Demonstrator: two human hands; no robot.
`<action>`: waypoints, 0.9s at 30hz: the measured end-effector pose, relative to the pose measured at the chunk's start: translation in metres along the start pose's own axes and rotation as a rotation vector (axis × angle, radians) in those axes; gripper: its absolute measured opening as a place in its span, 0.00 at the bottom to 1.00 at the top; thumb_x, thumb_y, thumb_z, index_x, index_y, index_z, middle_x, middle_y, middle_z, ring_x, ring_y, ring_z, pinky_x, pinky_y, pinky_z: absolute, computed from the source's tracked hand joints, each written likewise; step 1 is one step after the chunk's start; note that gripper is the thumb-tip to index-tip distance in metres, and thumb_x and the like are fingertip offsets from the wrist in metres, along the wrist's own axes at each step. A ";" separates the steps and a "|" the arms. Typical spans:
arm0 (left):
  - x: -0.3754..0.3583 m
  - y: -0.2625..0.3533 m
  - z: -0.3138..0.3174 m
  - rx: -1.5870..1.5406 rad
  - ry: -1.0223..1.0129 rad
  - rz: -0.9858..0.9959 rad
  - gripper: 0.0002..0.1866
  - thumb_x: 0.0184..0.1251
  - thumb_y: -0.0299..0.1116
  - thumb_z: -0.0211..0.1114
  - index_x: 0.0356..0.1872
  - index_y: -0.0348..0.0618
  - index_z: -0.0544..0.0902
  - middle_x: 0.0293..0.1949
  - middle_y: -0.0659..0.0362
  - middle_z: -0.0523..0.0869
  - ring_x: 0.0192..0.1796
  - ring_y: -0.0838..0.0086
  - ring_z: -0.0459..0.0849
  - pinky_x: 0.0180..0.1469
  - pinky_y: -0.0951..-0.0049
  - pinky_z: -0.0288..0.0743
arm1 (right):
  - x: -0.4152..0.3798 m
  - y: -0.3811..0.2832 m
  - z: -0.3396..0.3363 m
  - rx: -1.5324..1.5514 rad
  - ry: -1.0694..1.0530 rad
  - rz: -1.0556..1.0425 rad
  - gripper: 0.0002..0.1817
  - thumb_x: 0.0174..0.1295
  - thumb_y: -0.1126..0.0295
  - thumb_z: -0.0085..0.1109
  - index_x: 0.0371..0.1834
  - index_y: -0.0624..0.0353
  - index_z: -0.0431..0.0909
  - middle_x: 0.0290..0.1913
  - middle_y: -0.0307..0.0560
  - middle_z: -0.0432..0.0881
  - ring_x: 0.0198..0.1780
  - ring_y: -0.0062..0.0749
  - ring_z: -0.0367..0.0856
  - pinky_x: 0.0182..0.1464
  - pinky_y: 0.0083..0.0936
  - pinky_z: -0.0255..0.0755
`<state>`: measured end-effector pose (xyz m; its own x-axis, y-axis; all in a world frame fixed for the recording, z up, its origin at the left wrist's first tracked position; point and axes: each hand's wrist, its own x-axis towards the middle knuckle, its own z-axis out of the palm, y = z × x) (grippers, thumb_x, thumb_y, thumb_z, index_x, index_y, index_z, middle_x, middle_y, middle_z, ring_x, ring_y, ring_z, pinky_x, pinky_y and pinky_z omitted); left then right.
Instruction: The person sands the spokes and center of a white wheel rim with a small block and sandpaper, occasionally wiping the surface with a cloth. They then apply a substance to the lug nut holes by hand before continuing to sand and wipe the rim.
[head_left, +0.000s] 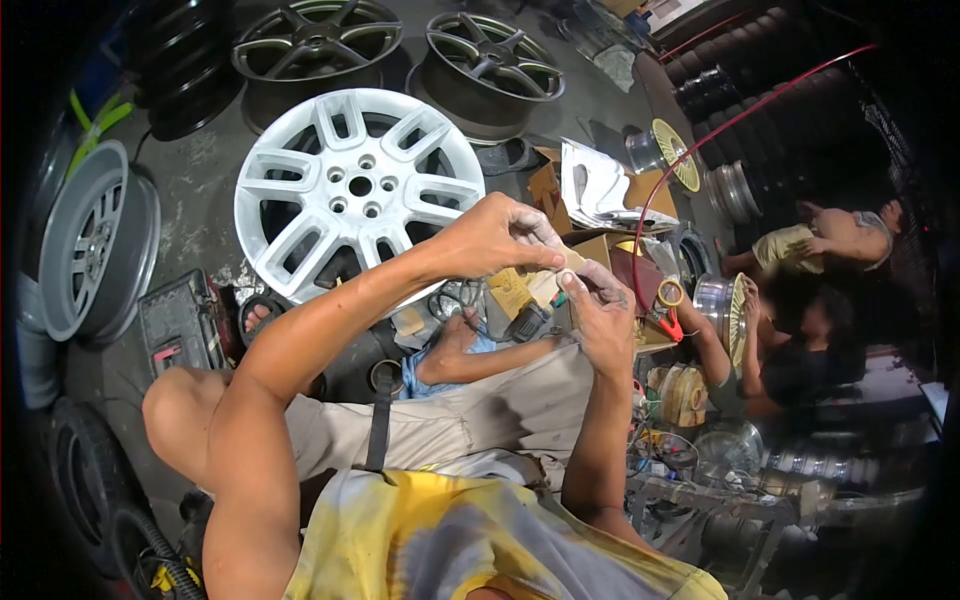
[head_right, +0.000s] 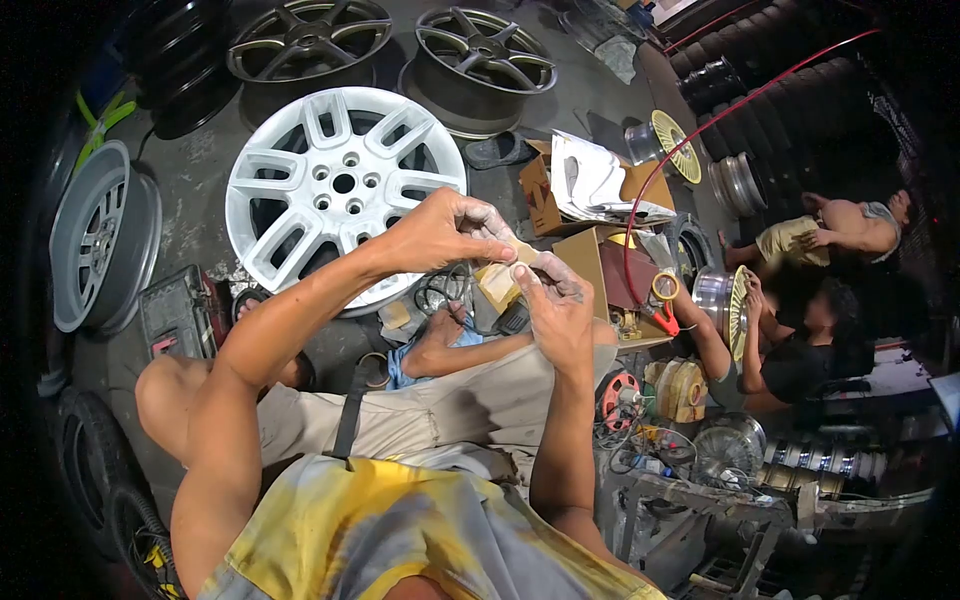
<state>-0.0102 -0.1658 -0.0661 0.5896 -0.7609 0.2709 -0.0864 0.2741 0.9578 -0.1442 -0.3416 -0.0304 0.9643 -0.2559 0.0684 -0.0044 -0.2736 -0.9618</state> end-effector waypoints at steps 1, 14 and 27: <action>0.000 0.000 0.002 0.021 0.032 0.011 0.13 0.67 0.34 0.78 0.43 0.34 0.91 0.31 0.63 0.90 0.36 0.85 0.83 0.41 0.79 0.76 | 0.000 -0.001 0.001 -0.004 0.003 -0.004 0.08 0.70 0.77 0.68 0.47 0.71 0.85 0.44 0.41 0.86 0.45 0.17 0.80 0.50 0.17 0.76; -0.005 0.015 0.003 -0.292 0.019 -0.139 0.09 0.70 0.34 0.76 0.37 0.39 0.87 0.29 0.66 0.86 0.30 0.86 0.80 0.32 0.81 0.73 | 0.006 0.006 0.024 0.486 -0.130 -0.010 0.16 0.70 0.78 0.67 0.57 0.69 0.76 0.52 0.55 0.87 0.51 0.33 0.89 0.56 0.28 0.85; -0.004 0.018 0.006 -0.071 0.164 -0.002 0.15 0.68 0.33 0.77 0.50 0.33 0.90 0.36 0.66 0.88 0.36 0.88 0.78 0.37 0.82 0.72 | 0.014 0.016 0.021 0.053 0.107 -0.239 0.04 0.65 0.79 0.71 0.36 0.67 0.85 0.43 0.44 0.84 0.44 0.26 0.83 0.49 0.22 0.75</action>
<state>-0.0190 -0.1621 -0.0497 0.7134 -0.6567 0.2444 -0.0318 0.3181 0.9475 -0.1255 -0.3299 -0.0501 0.9027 -0.2872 0.3205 0.2368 -0.2902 -0.9272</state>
